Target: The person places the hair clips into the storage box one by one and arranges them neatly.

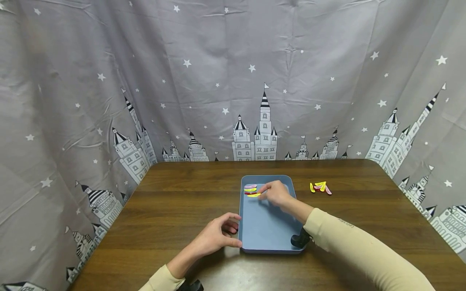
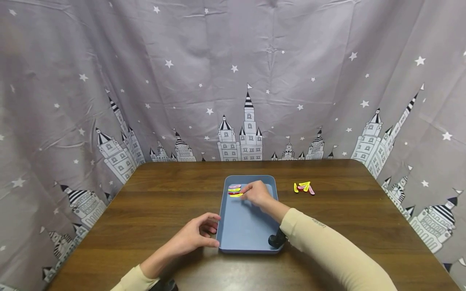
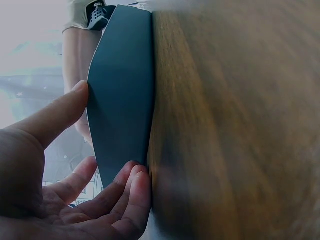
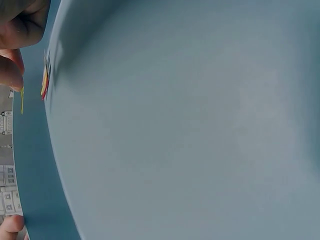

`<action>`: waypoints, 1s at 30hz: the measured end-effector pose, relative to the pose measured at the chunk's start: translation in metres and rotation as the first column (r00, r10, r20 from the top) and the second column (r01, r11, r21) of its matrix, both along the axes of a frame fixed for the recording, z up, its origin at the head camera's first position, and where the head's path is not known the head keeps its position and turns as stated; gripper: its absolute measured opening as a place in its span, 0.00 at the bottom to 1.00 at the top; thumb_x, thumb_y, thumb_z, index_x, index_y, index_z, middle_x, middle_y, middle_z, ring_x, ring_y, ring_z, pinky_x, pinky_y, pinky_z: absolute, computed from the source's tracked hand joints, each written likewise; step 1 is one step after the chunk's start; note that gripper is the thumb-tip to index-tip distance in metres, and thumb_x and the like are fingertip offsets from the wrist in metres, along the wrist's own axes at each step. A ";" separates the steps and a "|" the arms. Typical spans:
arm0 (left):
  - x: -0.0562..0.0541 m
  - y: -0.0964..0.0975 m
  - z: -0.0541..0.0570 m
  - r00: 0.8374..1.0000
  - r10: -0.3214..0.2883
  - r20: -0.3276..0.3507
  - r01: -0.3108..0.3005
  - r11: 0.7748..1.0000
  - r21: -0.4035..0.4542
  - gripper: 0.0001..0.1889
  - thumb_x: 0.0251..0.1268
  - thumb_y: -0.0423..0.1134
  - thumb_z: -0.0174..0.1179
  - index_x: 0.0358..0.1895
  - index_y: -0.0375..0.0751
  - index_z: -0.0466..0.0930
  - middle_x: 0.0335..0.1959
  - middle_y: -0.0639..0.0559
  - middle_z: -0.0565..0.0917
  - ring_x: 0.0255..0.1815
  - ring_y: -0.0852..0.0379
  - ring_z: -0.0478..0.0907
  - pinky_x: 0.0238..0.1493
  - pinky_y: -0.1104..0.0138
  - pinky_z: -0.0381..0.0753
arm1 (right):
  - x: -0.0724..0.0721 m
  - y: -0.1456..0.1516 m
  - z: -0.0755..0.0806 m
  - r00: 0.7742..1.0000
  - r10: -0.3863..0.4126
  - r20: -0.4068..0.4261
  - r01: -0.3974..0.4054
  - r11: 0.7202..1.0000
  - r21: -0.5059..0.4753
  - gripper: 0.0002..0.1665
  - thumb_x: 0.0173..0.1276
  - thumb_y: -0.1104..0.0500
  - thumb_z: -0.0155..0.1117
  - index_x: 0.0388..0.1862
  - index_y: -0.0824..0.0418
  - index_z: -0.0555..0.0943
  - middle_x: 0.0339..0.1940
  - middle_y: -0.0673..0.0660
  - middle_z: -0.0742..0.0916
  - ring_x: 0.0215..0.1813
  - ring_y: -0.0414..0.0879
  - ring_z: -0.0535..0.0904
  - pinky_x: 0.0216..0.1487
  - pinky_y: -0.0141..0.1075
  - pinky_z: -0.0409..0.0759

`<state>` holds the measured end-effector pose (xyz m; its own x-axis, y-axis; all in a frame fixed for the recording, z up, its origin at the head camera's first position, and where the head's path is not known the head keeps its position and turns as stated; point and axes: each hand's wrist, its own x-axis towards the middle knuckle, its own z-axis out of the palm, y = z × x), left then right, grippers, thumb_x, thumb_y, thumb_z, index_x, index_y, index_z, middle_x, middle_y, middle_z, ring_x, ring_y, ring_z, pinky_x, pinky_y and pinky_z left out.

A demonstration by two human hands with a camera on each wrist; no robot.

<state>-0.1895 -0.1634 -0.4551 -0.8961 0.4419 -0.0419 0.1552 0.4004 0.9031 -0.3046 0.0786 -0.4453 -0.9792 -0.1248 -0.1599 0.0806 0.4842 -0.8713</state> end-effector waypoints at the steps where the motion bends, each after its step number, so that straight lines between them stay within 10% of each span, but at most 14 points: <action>1: 0.000 0.000 0.000 1.000 0.000 0.000 0.000 1.000 0.000 0.34 0.52 0.38 0.78 0.63 0.41 0.74 0.50 0.43 0.82 0.50 0.50 0.79 0.49 0.64 0.81 | 0.000 -0.001 -0.001 1.000 -0.001 0.005 0.001 1.000 -0.002 0.06 0.61 0.66 0.73 0.38 0.61 0.88 0.36 0.57 0.86 0.12 0.38 0.56 0.14 0.31 0.56; 7: 0.000 0.000 0.001 1.000 0.001 0.004 -0.001 1.000 -0.001 0.34 0.52 0.39 0.78 0.63 0.42 0.75 0.50 0.43 0.82 0.50 0.51 0.79 0.49 0.64 0.81 | 0.002 -0.004 -0.005 0.999 0.003 0.037 -0.003 1.000 0.000 0.06 0.62 0.65 0.72 0.38 0.61 0.87 0.22 0.53 0.79 0.12 0.39 0.56 0.15 0.32 0.54; 30: 0.000 0.001 0.001 1.000 0.009 -0.002 -0.009 1.000 -0.017 0.34 0.52 0.39 0.78 0.63 0.41 0.75 0.50 0.43 0.82 0.50 0.51 0.79 0.50 0.61 0.82 | 0.002 -0.007 -0.018 0.999 0.015 0.033 -0.015 1.000 0.004 0.04 0.62 0.65 0.73 0.36 0.61 0.87 0.31 0.55 0.84 0.13 0.40 0.58 0.15 0.31 0.56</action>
<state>-0.1890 -0.1625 -0.4544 -0.9002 0.4330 -0.0472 0.1537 0.4171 0.8958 -0.3029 0.0716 -0.4635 -0.9714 -0.1385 -0.1929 0.1022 0.4896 -0.8659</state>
